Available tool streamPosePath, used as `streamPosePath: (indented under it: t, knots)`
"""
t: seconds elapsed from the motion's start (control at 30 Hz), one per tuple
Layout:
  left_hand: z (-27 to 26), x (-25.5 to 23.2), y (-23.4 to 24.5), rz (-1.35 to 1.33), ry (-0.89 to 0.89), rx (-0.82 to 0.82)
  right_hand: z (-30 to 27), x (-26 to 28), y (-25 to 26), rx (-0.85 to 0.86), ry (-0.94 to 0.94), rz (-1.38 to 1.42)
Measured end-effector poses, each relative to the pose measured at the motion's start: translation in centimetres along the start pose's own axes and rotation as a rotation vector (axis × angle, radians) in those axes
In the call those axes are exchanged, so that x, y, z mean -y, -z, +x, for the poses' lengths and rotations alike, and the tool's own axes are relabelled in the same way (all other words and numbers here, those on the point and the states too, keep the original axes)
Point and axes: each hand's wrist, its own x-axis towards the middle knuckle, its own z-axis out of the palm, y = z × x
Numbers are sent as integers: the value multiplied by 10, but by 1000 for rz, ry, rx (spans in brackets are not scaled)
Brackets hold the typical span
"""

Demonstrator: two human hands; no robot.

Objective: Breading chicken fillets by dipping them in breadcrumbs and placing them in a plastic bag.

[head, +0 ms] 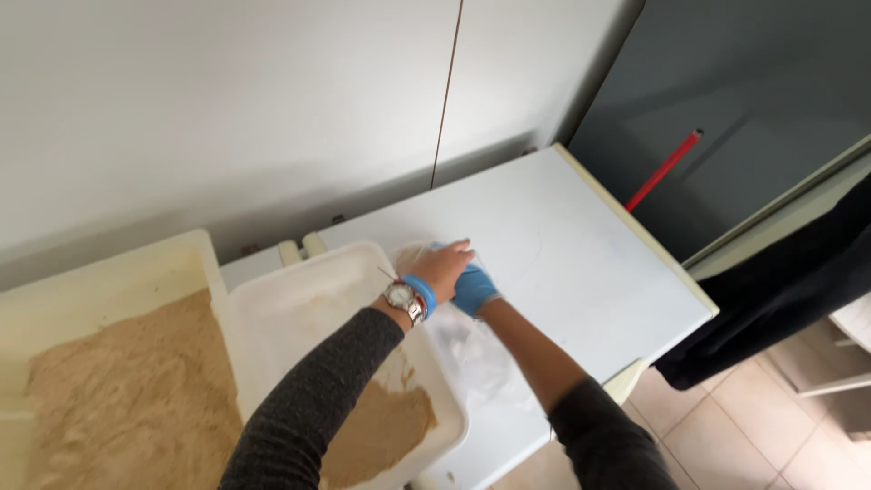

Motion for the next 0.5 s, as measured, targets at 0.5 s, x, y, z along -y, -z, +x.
streamPosePath:
  t: [0.5]
  knots:
    - [-148,-39,176,-60,176,8,-74,282,100,490,-281,10]
